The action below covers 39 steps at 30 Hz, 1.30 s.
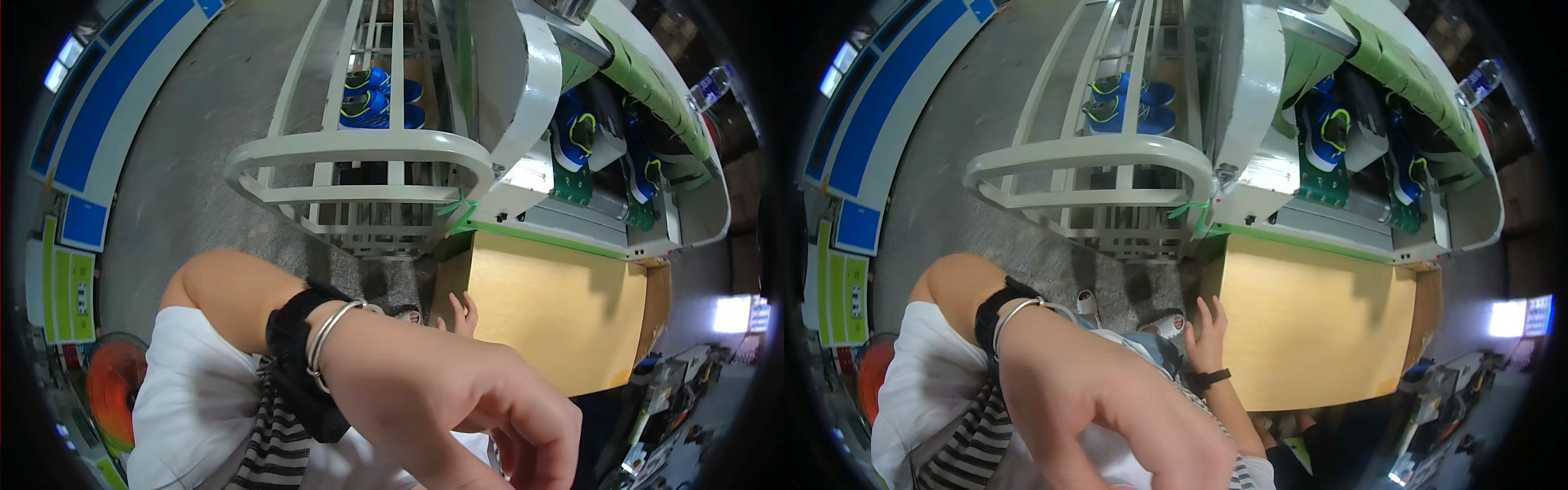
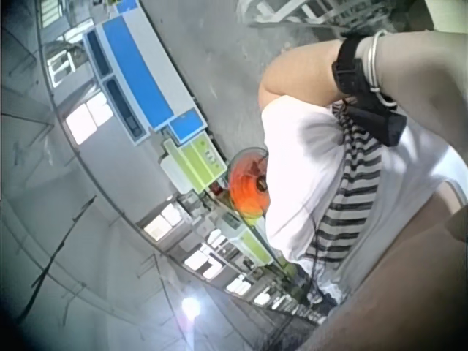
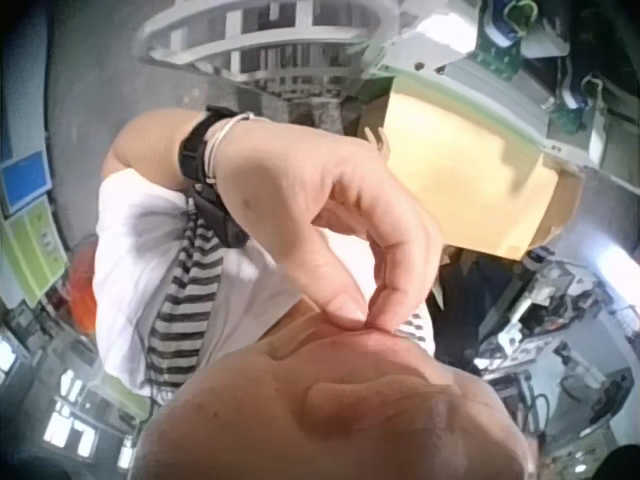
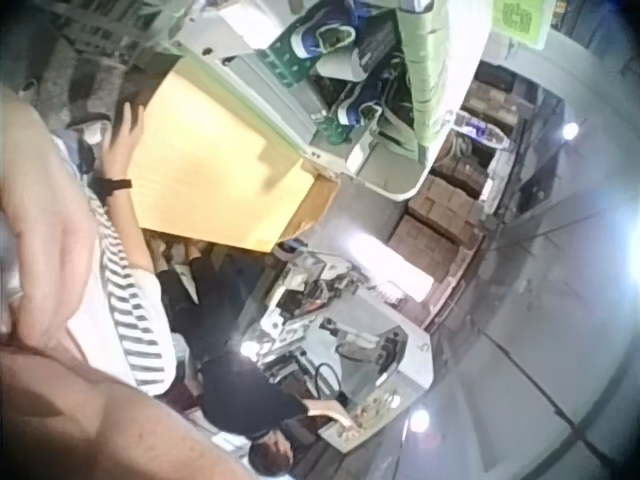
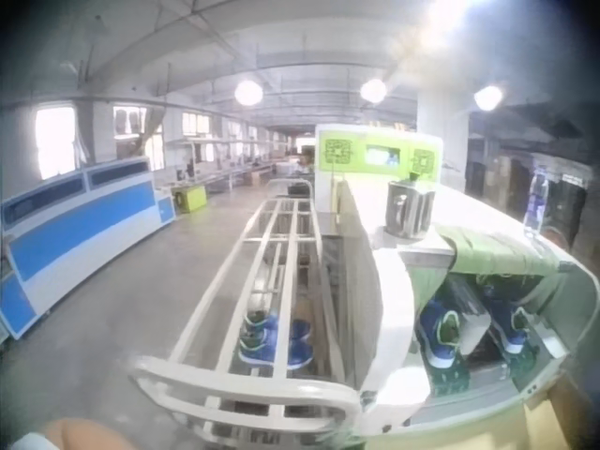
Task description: The person picks up shoes from a table and places them onto a conveyor belt, then moves shoes from the conveyor belt to a rack. They finish by taking shoes from the rack and placing them back onto the table.
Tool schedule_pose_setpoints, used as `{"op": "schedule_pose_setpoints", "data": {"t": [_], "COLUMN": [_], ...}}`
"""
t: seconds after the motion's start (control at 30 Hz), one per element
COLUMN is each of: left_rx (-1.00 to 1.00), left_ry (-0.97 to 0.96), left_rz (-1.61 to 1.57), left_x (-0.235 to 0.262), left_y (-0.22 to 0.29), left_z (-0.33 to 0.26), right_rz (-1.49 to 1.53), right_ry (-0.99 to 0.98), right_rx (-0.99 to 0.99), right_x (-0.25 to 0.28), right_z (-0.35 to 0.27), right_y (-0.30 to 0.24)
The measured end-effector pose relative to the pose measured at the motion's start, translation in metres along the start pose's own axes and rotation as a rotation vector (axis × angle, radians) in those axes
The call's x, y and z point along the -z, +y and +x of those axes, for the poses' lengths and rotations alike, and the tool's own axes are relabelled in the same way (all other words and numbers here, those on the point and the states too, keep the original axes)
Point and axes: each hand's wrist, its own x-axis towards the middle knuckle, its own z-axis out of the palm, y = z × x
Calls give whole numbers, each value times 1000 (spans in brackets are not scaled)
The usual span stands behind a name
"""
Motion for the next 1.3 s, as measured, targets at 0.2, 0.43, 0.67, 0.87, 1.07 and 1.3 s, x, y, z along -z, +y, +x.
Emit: {"op": "schedule_pose_setpoints", "data": {"t": [0.2, 0.43, 0.67, 0.87, 1.07, 1.3], "left_rx": [9, -77, 299, 1085, 1181, 2250], "left_ry": [-70, -506, -215, -992, -1297, -395], "left_rz": [42, 809, 1723, 2424, 2527, 2338], "left_x": [-23, 8, 111, 267, 394, 453], "left_y": [47, 89, -13, -60, -74, -93], "left_z": [-77, -125, -207, -299, -323, -393], "right_rz": [-35, -243, -174, 259, 479, 1007], "right_ry": [258, 479, 286, 529, 596, 674], "right_rx": [-136, -530, -1052, -1586, -1646, -1742], "right_x": [-32, -102, -207, -333, -406, -502], "right_z": [-8, -108, -253, -376, -407, -413], "right_y": [-28, -97, -136, -196, -175, -158]}}
